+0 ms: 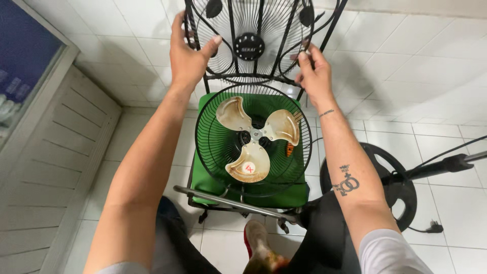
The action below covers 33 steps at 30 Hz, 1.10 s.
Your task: The person disassembles a standing electric fan by removing the front grille and then unscrewing the fan blade from the motor hub using a screwdriver. The person removes the front grille and then uses a screwdriver to loosen the central nut holding the fan blade.
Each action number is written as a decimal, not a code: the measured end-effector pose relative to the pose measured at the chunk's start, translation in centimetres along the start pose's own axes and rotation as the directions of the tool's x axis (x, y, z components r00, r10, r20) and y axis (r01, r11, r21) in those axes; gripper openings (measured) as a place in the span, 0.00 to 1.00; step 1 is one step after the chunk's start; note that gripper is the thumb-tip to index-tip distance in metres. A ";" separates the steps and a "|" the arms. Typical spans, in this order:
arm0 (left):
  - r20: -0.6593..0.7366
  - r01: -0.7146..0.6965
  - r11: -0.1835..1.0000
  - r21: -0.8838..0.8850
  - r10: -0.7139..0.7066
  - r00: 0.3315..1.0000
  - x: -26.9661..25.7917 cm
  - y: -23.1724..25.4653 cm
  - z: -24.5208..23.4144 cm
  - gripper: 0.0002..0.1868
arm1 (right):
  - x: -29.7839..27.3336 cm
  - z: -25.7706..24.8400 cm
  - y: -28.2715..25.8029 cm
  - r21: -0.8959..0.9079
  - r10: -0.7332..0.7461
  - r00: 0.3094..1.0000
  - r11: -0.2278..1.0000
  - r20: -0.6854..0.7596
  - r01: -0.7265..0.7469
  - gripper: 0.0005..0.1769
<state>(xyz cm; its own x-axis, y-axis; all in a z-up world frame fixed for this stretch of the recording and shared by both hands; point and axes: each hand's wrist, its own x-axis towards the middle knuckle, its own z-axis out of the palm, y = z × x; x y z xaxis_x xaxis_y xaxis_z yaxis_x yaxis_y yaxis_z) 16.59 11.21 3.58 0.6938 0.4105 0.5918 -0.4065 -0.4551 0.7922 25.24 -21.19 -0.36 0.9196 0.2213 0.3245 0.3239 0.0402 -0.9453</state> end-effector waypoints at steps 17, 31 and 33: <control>0.112 0.227 0.935 0.272 -0.265 0.958 -9.6 14.0 -5.8 0.49 | -11.3 -2.0 -10.4 -0.237 0.187 0.962 0.943 -0.200 -0.232 0.24; 0.152 0.211 0.779 0.591 -0.364 0.919 -16.2 13.2 -6.2 0.49 | -17.1 -1.3 -5.2 -0.677 0.060 0.985 0.720 -0.163 -0.156 0.31; 0.149 0.239 0.767 0.595 -0.397 0.905 -16.5 12.7 -6.2 0.49 | -17.3 -1.0 -5.5 -0.710 0.056 0.986 0.688 -0.155 -0.151 0.31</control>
<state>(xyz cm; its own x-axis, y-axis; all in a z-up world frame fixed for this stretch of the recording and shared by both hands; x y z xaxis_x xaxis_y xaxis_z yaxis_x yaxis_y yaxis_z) -3.71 3.62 4.80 0.8783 0.4348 0.1988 0.2075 -0.7213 0.6608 7.77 -26.26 -0.76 0.9596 0.0690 0.2727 0.2418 -0.6976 -0.6745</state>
